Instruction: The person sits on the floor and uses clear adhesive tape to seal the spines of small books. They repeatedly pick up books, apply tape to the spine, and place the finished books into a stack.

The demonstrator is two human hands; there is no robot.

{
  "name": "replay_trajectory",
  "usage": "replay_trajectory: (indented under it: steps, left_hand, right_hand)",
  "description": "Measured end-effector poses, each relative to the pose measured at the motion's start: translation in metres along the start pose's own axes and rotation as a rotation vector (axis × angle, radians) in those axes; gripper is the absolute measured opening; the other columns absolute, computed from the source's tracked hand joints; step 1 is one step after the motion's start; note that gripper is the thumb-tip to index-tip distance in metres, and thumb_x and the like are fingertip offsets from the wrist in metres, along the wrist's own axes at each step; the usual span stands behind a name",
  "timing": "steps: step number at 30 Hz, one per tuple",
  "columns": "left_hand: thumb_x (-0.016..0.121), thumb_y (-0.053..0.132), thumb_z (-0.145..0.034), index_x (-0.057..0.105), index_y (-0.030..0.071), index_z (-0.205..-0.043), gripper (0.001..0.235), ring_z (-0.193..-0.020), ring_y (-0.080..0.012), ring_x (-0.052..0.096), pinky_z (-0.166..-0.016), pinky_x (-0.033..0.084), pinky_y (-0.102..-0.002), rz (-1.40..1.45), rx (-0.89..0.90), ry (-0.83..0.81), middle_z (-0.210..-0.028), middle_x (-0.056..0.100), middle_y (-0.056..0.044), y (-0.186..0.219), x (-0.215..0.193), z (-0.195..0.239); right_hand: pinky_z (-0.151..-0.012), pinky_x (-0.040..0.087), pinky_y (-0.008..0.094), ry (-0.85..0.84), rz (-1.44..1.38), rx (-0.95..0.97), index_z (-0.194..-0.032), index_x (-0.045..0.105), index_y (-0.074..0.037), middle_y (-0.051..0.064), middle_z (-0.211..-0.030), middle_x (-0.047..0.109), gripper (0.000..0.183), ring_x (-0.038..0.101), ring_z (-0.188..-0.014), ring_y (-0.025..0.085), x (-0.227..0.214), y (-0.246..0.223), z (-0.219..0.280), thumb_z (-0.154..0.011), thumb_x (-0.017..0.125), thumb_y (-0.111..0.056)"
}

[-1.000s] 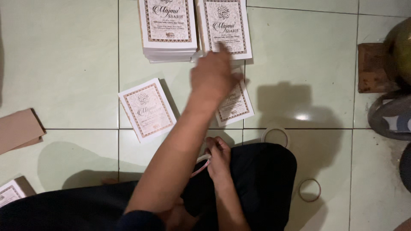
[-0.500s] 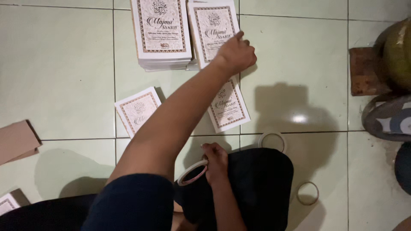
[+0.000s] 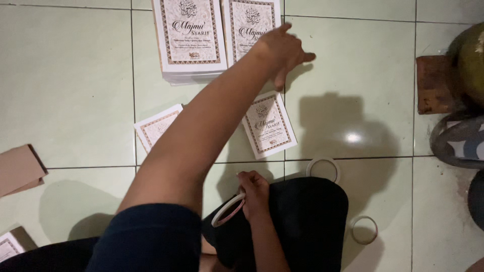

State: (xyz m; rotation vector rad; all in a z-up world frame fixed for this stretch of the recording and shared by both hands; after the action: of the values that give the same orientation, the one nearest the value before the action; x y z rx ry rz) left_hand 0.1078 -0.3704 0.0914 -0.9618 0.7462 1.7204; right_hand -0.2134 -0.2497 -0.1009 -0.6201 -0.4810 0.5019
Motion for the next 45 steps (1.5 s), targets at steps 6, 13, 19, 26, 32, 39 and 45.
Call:
replay_trajectory:
  steps: [6, 13, 19, 26, 32, 39, 45]
  left_hand:
    - [0.073, 0.033, -0.093, 0.057, 0.024, -0.145, 0.055, -0.133, -0.0312, 0.060, -0.129, 0.013, -0.054, -0.376, -0.032, -0.055, -0.136, 0.069, -0.004, -0.006, 0.021, -0.018]
    - [0.071, 0.023, -0.100, 0.077, 0.012, -0.094, 0.013, -0.092, -0.0212, 0.072, -0.128, 0.018, -0.050, -0.365, -0.054, -0.030, -0.082, 0.074, 0.002, -0.005, 0.020, -0.031]
    - [0.064, 0.034, -0.101, 0.074, 0.029, -0.129, 0.031, -0.156, -0.0277, 0.042, -0.122, -0.015, -0.063, -0.435, -0.094, -0.133, -0.134, 0.075, 0.002, 0.004, 0.038, -0.006]
    - [0.078, 0.031, -0.086, 0.060, 0.000, -0.121, 0.050, -0.096, -0.0499, 0.064, -0.075, 0.048, -0.060, 0.925, 0.026, 0.718, -0.100, 0.068, -0.027, 0.078, 0.073, 0.194]
    - [0.070, 0.024, -0.095, 0.067, 0.008, -0.134, 0.042, -0.102, -0.0428, 0.072, -0.087, 0.058, -0.051, 1.399, -0.245, 0.585, -0.113, 0.073, -0.024, 0.106, 0.204, 0.292]
    - [0.078, 0.008, -0.087, 0.079, 0.007, -0.106, 0.019, -0.081, -0.0200, 0.075, -0.082, 0.059, -0.036, 1.793, -0.450, 0.654, -0.090, 0.079, -0.013, 0.104, 0.278, 0.335]
    - [0.078, -0.001, -0.081, 0.078, 0.008, -0.112, 0.033, -0.086, -0.0243, 0.076, -0.082, 0.059, -0.037, 1.788, -0.533, 0.692, -0.089, 0.079, -0.014, 0.103, 0.307, 0.358]
  right_hand:
    - [-0.046, 0.025, 0.029, 0.002, 0.059, 0.045, -0.067, 0.057, -0.007, 0.006, -0.066, 0.057, 0.022, 0.038, -0.048, 0.011, 0.000, -0.007, -0.001, -0.082, 0.073, -0.003]
    - [-0.044, 0.027, 0.029, -0.025, 0.044, -0.063, -0.062, 0.050, -0.013, 0.000, -0.051, 0.038, 0.033, 0.037, -0.044, 0.010, -0.003, -0.010, -0.003, -0.082, 0.073, -0.003]
    - [-0.045, 0.027, 0.030, -0.050, 0.083, -0.025, -0.063, 0.051, -0.011, 0.003, -0.050, 0.041, 0.032, 0.039, -0.045, 0.012, 0.001, -0.017, 0.007, -0.086, 0.074, -0.008]
    - [-0.047, 0.040, 0.021, -0.145, 0.204, -0.154, -0.101, 0.065, -0.005, 0.002, -0.070, 0.054, 0.015, 0.052, -0.052, 0.010, 0.009, -0.012, 0.019, -0.092, 0.075, -0.011]
    - [-0.046, 0.044, 0.021, -0.338, 0.385, -0.290, -0.099, 0.070, -0.005, 0.004, -0.071, 0.054, 0.015, 0.052, -0.048, 0.010, 0.070, -0.023, 0.074, -0.087, 0.078, -0.001]
    - [-0.048, 0.051, 0.022, -0.574, 0.583, -0.419, -0.090, 0.068, -0.001, 0.008, -0.103, 0.060, 0.017, 0.058, -0.055, 0.011, 0.109, -0.002, 0.112, -0.083, 0.083, -0.002]
    - [-0.069, 0.052, 0.022, -0.552, 0.758, -0.568, -0.091, 0.077, -0.005, 0.006, -0.096, 0.064, 0.018, 0.060, -0.081, 0.010, 0.116, 0.015, 0.127, -0.078, 0.090, -0.011]
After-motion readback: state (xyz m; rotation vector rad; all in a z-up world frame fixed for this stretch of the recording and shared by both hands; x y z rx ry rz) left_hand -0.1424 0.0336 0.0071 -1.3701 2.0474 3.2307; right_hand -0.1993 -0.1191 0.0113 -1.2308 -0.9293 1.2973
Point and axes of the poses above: each hand's wrist, its own z-axis away from the middle knuckle, its own x-axis out of the palm, y = z × x, the point moved 8 cm from there along -z, towards the middle knuckle
